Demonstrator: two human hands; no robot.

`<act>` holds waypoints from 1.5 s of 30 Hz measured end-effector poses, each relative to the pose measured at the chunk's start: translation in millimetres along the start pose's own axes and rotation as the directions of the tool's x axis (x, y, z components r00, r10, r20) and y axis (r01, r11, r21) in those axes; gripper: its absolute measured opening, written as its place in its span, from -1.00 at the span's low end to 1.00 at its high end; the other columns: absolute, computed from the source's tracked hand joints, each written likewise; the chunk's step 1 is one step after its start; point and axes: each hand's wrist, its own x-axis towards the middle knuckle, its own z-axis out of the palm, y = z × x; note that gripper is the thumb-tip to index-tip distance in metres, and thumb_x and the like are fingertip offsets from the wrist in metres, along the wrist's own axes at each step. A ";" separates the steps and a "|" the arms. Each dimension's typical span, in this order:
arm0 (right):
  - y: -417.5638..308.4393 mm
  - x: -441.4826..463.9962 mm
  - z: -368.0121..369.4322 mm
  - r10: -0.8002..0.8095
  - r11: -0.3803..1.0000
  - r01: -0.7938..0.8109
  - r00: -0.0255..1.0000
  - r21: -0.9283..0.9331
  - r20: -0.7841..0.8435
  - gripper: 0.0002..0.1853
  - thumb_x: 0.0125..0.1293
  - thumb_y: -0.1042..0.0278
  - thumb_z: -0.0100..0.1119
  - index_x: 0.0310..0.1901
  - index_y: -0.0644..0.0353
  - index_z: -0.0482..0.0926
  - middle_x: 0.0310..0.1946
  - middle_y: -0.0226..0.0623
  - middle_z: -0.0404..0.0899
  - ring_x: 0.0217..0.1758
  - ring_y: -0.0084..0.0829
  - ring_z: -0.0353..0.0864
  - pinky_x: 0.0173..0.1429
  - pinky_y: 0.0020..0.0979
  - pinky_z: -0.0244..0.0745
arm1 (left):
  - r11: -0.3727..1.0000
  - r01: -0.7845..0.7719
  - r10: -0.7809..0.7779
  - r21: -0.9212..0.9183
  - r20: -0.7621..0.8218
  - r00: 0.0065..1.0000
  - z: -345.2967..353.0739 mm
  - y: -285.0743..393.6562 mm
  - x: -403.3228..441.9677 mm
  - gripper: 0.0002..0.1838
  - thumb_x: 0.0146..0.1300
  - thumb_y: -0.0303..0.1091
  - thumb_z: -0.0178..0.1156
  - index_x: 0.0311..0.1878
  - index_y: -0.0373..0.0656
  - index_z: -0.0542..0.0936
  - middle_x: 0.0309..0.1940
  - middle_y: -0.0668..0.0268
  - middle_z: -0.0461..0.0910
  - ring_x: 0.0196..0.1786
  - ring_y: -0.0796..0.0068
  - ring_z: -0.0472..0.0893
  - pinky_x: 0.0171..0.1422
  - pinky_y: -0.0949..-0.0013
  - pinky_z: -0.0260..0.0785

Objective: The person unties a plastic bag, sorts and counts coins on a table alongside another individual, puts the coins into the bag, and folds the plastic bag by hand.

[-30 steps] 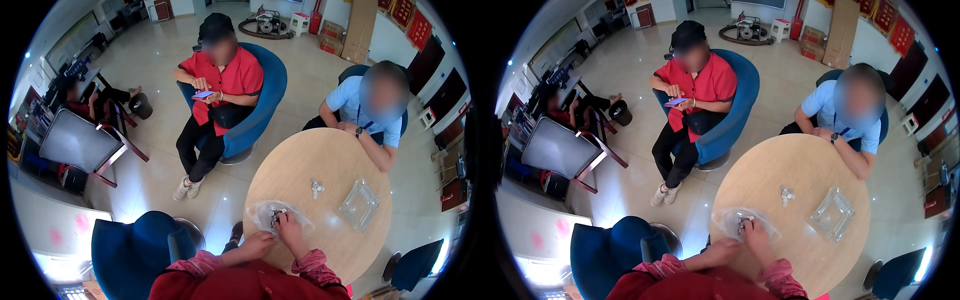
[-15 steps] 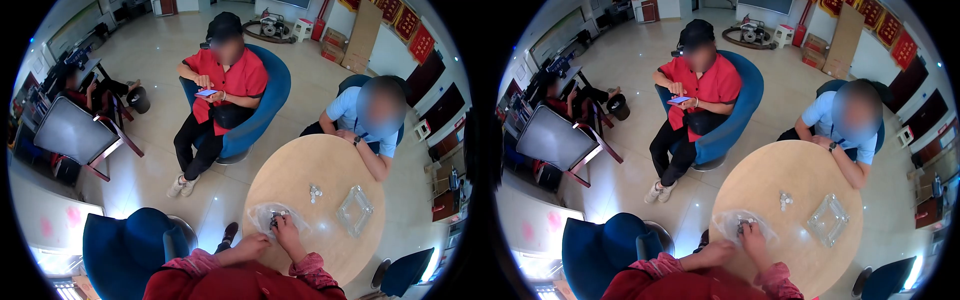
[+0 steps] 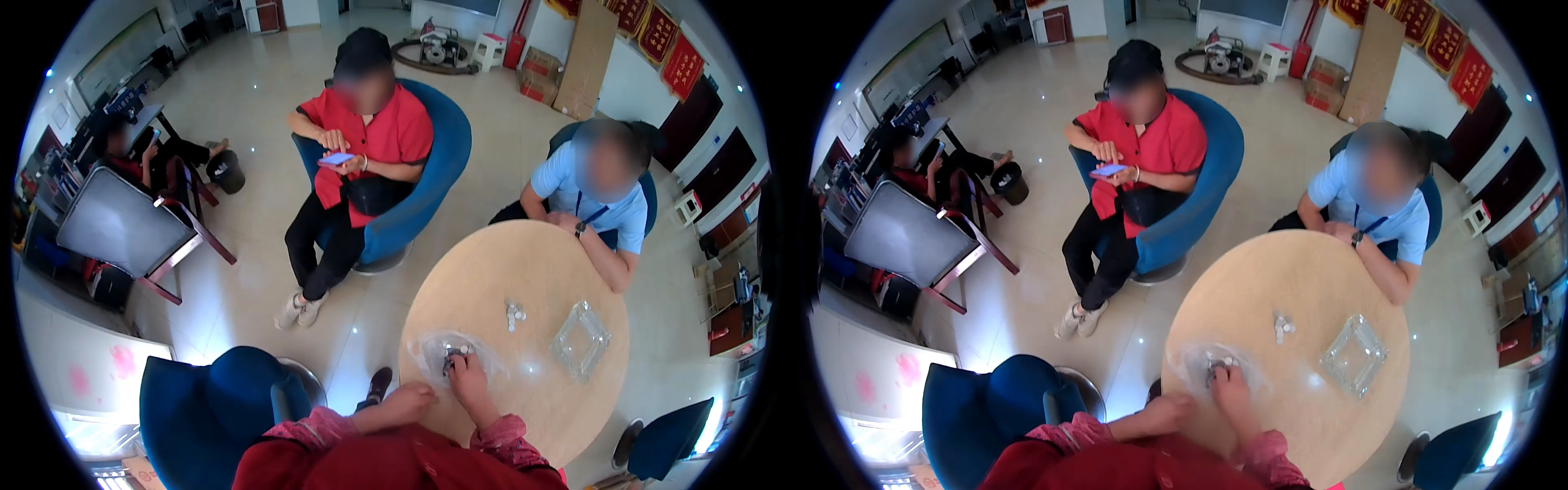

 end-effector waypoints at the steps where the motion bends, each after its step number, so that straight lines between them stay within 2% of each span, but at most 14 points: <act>1: -0.2 2.7 1.3 -0.009 1.000 0.009 1.000 0.002 -0.017 -0.72 0.07 0.37 0.23 -0.12 0.06 0.56 -0.18 -0.18 0.45 -0.23 -0.12 0.56 -0.25 -0.16 0.54 | 0.996 -0.055 0.054 0.076 0.013 0.998 4.1 -6.5 -1.6 -0.73 0.04 -0.46 0.11 -0.15 -0.13 0.63 -0.23 0.20 0.56 -0.09 0.18 0.54 0.02 0.22 0.41; 3: 1.0 -2.3 3.1 0.026 0.999 -0.026 1.000 0.025 -0.006 -0.73 0.07 0.37 0.23 -0.13 0.06 0.57 -0.18 -0.17 0.45 -0.21 -0.11 0.55 -0.25 -0.14 0.53 | 0.980 -0.119 0.117 0.159 0.023 0.993 -3.9 2.0 2.9 -0.72 0.04 -0.47 0.10 -0.14 -0.13 0.63 -0.22 0.20 0.55 -0.07 0.17 0.54 0.05 0.22 0.40; 7: 10.6 -5.6 13.7 0.013 1.000 -0.012 1.000 0.018 -0.014 -0.73 0.07 0.38 0.23 -0.13 0.06 0.57 -0.17 -0.17 0.46 -0.19 -0.11 0.55 -0.23 -0.15 0.54 | 0.999 0.040 -0.041 0.027 0.067 0.997 -7.9 6.3 12.3 -0.68 0.03 -0.47 0.08 -0.09 -0.14 0.62 -0.19 0.20 0.55 -0.05 0.13 0.52 0.07 0.19 0.38; 9: 21.7 -11.3 29.4 0.214 0.958 -0.218 0.976 0.186 0.045 -0.72 0.07 0.39 0.22 -0.12 0.04 0.58 -0.16 -0.18 0.46 -0.17 -0.12 0.56 -0.20 -0.18 0.54 | 0.994 -0.082 0.082 0.068 0.005 0.997 -1.7 0.3 12.7 -0.70 0.04 -0.47 0.07 -0.11 -0.15 0.61 -0.18 0.19 0.53 -0.06 0.13 0.51 0.04 0.19 0.39; 11: 22.7 -12.5 31.5 0.201 0.964 -0.200 0.980 0.177 0.012 -0.72 0.07 0.40 0.21 -0.12 0.04 0.58 -0.16 -0.18 0.46 -0.16 -0.12 0.56 -0.19 -0.19 0.54 | 0.999 0.013 -0.012 -0.035 0.040 0.999 -3.2 1.7 12.7 -0.69 0.04 -0.48 0.07 -0.10 -0.14 0.60 -0.17 0.19 0.52 -0.04 0.14 0.51 0.04 0.20 0.39; 13: 16.6 -15.5 25.4 0.196 0.967 -0.193 0.981 0.167 -0.002 -0.72 0.07 0.42 0.21 -0.12 0.03 0.58 -0.16 -0.18 0.46 -0.15 -0.13 0.56 -0.18 -0.20 0.54 | 0.995 -0.095 0.096 0.029 -0.011 0.995 -4.9 2.0 13.9 -0.66 0.02 -0.48 0.08 -0.06 -0.13 0.58 -0.18 0.19 0.51 -0.05 0.13 0.51 0.05 0.20 0.38; 15: 1.1 -9.3 3.3 0.002 1.000 0.000 0.997 0.026 -0.079 -0.72 0.08 0.42 0.21 -0.11 0.04 0.57 -0.16 -0.18 0.46 -0.17 -0.13 0.56 -0.17 -0.20 0.54 | 0.998 0.021 -0.028 0.061 0.115 0.993 -11.1 4.9 21.9 -0.62 0.03 -0.48 0.09 -0.01 -0.09 0.57 -0.12 0.22 0.52 0.05 0.17 0.49 0.13 0.20 0.36; 17: 3.2 -13.1 4.0 0.007 1.000 -0.006 0.998 0.028 -0.060 -0.71 0.09 0.41 0.22 -0.10 0.05 0.56 -0.16 -0.18 0.47 -0.17 -0.12 0.56 -0.17 -0.21 0.54 | 0.970 -0.185 0.196 0.161 -0.059 0.979 -9.3 -4.8 27.6 -0.63 0.03 -0.47 0.11 -0.02 -0.07 0.56 -0.02 0.22 0.51 0.18 0.19 0.43 0.24 0.18 0.31; 19: 5.1 -10.4 6.7 0.014 0.999 -0.012 0.998 0.031 -0.060 -0.71 0.10 0.40 0.22 -0.09 0.07 0.56 -0.16 -0.17 0.47 -0.17 -0.12 0.56 -0.17 -0.21 0.54 | 0.958 -0.164 0.190 0.235 -0.094 0.977 -16.9 -4.4 33.2 -0.61 0.02 -0.40 0.17 0.00 -0.01 0.57 0.09 0.21 0.47 0.27 0.16 0.37 0.33 0.12 0.23; 21: 2.8 -11.3 4.3 -0.001 0.999 0.005 0.996 0.051 -0.086 -0.71 0.11 0.39 0.23 -0.08 0.06 0.55 -0.14 -0.17 0.47 -0.15 -0.11 0.56 -0.16 -0.23 0.53 | 0.905 0.021 0.073 0.426 -0.203 0.977 -34.0 6.8 48.8 -0.60 0.03 -0.30 0.22 0.02 0.08 0.58 0.17 0.16 0.39 0.28 0.03 0.33 0.34 0.02 0.19; 24: -8.5 -8.0 -8.6 0.040 0.998 -0.038 0.999 0.057 -0.029 -0.72 0.12 0.39 0.23 -0.08 0.06 0.55 -0.13 -0.17 0.47 -0.14 -0.11 0.56 -0.17 -0.23 0.54 | 0.911 0.123 -0.018 0.394 -0.258 0.966 -43.3 6.1 57.8 -0.61 0.13 -0.23 0.18 0.08 0.23 0.57 0.23 0.06 0.30 0.29 -0.09 0.27 0.33 -0.04 0.15; 37: 0.7 -6.4 -3.4 0.031 0.999 -0.031 0.999 -0.023 0.005 -0.71 0.08 0.37 0.26 -0.11 -0.02 0.59 -0.19 -0.26 0.49 -0.30 -0.21 0.60 -0.30 -0.26 0.56 | 0.953 0.253 -0.224 0.166 -0.176 0.959 -37.4 -15.9 54.2 -0.65 0.11 -0.25 0.20 0.02 0.07 0.61 0.26 -0.10 0.24 0.25 -0.08 0.33 0.31 0.09 0.22; 44: 0.3 -6.3 -7.5 0.053 0.998 -0.053 0.999 0.032 -0.010 -0.73 0.12 0.36 0.24 -0.10 0.04 0.57 -0.25 -0.18 0.49 -0.30 -0.11 0.57 -0.28 -0.18 0.54 | 0.960 0.221 -0.189 0.173 -0.185 0.964 -19.6 -35.9 49.4 -0.60 0.10 -0.37 0.14 0.07 0.02 0.57 0.22 -0.04 0.32 0.16 -0.02 0.43 0.24 0.15 0.33; 45: -0.6 -3.6 -15.8 0.038 0.994 -0.038 0.999 0.103 0.008 -0.74 0.14 0.39 0.21 -0.10 0.06 0.56 -0.25 -0.15 0.49 -0.28 -0.08 0.56 -0.25 -0.18 0.53 | 0.939 0.308 -0.290 0.156 -0.128 0.949 -23.0 -30.0 52.3 -0.59 0.09 -0.39 0.13 0.07 0.00 0.57 0.20 -0.04 0.34 0.12 -0.01 0.46 0.18 0.15 0.37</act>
